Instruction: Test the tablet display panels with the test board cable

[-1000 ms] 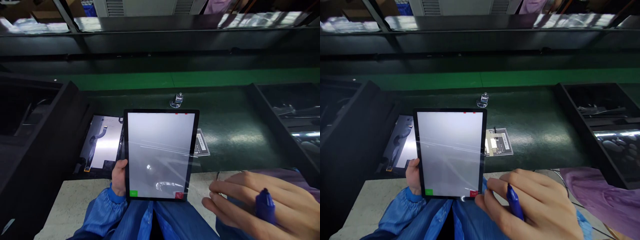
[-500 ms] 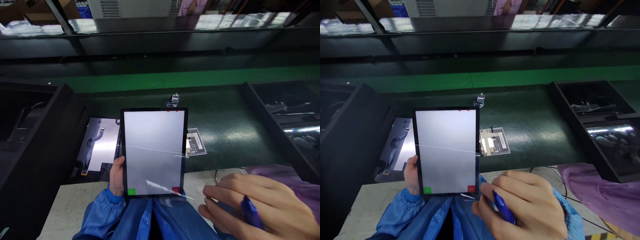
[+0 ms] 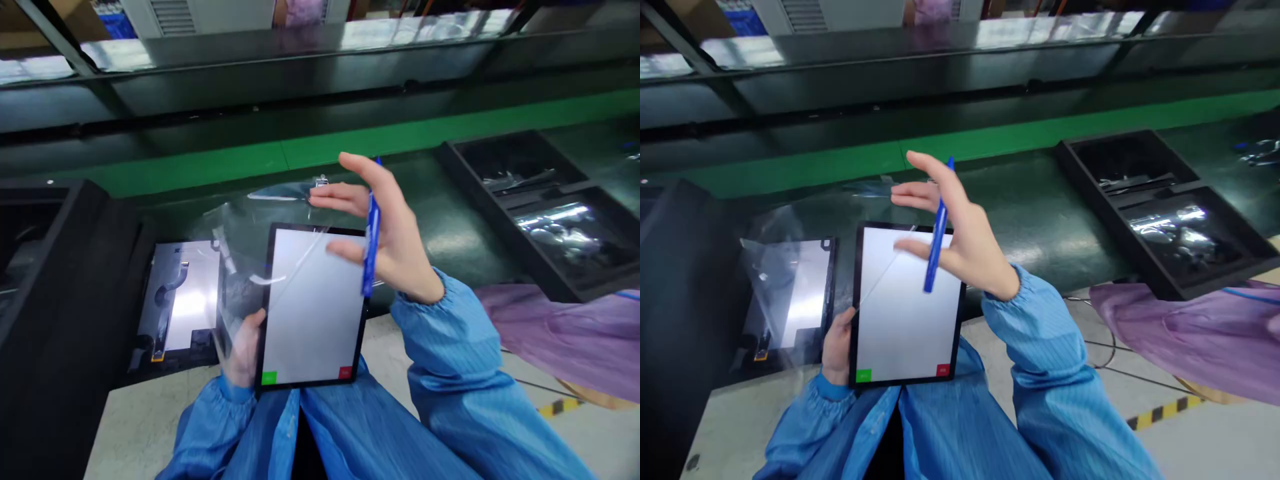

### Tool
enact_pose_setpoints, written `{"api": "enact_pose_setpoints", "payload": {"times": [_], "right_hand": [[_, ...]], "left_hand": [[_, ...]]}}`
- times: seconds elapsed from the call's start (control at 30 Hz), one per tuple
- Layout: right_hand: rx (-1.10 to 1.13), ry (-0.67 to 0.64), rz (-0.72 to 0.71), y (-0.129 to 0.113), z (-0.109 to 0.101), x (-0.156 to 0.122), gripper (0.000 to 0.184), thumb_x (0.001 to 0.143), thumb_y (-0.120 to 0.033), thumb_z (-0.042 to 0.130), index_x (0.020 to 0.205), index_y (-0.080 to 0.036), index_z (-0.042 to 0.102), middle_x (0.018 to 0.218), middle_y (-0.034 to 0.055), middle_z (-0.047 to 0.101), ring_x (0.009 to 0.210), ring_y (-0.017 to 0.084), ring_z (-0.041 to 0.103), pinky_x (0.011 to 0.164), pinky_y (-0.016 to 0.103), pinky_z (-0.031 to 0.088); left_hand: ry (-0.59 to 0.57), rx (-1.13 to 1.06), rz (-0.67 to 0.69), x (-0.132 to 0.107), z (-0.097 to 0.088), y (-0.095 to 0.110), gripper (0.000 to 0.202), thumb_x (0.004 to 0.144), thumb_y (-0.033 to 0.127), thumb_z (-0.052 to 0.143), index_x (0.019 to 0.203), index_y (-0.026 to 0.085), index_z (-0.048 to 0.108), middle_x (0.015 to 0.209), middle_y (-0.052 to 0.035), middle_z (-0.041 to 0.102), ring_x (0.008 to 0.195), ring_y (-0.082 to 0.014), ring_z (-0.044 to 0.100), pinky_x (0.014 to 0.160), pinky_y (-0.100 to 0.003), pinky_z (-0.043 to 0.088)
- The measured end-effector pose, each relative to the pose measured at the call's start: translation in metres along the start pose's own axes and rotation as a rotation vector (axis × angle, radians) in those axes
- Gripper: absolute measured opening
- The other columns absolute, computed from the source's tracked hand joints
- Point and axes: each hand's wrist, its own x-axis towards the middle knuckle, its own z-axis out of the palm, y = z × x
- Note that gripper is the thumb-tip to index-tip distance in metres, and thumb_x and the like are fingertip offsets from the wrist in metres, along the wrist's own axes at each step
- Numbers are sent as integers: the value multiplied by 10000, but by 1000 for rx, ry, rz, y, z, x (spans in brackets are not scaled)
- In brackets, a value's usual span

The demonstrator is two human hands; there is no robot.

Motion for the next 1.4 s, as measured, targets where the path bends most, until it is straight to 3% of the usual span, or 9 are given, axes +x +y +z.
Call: {"api": "enact_pose_setpoints", "payload": {"times": [0.07, 0.17, 0.23, 0.53, 0.7, 0.83, 0.93, 1.07, 1.4], "right_hand": [[-123, -196, -36, 3, -7, -10, 981, 790, -537, 783, 1567, -306, 229, 1540, 82, 472, 1380, 331, 519, 1211, 578, 352], [-277, -290, -66, 6, -13, -18, 969, 871, -524, 701, 1607, -344, 97, 1625, 59, 351, 1434, 344, 449, 1264, 637, 118], [-298, -315, -93, 8, -14, -17, 966, 896, -482, 682, 1611, -359, 44, 1626, 49, 350, 1429, 335, 457, 1266, 634, 72], [-170, -279, -57, 16, -8, -9, 909, 885, -546, 677, 1600, -366, 146, 1543, 52, 479, 1386, 324, 513, 1223, 609, 301], [74, -128, -7, 35, 1, -8, 639, 999, -544, 488, 1558, -339, 256, 1453, 54, 571, 1353, 269, 555, 1180, 531, 417], [152, -50, 6, 50, 12, -8, 572, 1002, -535, 491, 1505, -324, 321, 1415, 52, 603, 1333, 240, 575, 1186, 505, 416], [162, -35, 39, 56, 18, -8, 573, 987, -597, 474, 1473, -314, 364, 1370, 61, 632, 1301, 250, 602, 1156, 522, 444], [143, -45, 101, 59, 23, -8, 610, 952, -681, 464, 1450, -335, 400, 1350, 57, 640, 1292, 269, 608, 1122, 538, 474], [138, -93, 140, 67, 31, -8, 647, 930, -711, 473, 1441, -320, 408, 1340, 69, 649, 1291, 280, 610, 1167, 532, 428]], "left_hand": [[-39, -79, 60, -2, 0, 5, 204, 840, 228, 628, 927, 147, 794, 1015, -41, 787, 1026, -267, 733, 999, -331, 532], [22, -142, 140, -4, 4, 6, 216, 820, 199, 581, 849, 174, 794, 885, -21, 794, 1096, -284, 707, 1068, -368, 497], [79, -147, 146, -6, 8, 6, 235, 815, 244, 568, 831, 177, 793, 828, -36, 787, 1135, -304, 689, 1066, -394, 504], [319, -200, 184, -20, 46, 13, 209, 748, 258, 567, 722, 168, 753, 736, -63, 765, 1054, -316, 720, 974, -409, 564], [341, -191, 171, -23, 54, 13, 223, 744, 254, 554, 808, 155, 744, 797, -66, 765, 999, -308, 732, 869, -380, 608], [424, -64, 326, -24, 53, 10, 104, 756, 161, 597, 733, 195, 692, 670, -1, 710, 903, -270, 740, 738, -310, 621], [609, 65, 516, -26, 55, 7, 202, 753, 59, 646, 630, 219, 637, 547, 54, 617, 821, -199, 721, 623, -204, 573], [833, 331, 688, -28, 60, 7, 274, 745, -45, 651, 629, 201, 679, 617, 76, 620, 776, -109, 669, 573, -108, 500], [815, 222, 636, -25, 63, 9, 276, 804, 21, 623, 596, 201, 598, 575, 46, 551, 861, -144, 676, 678, -150, 528]]}}
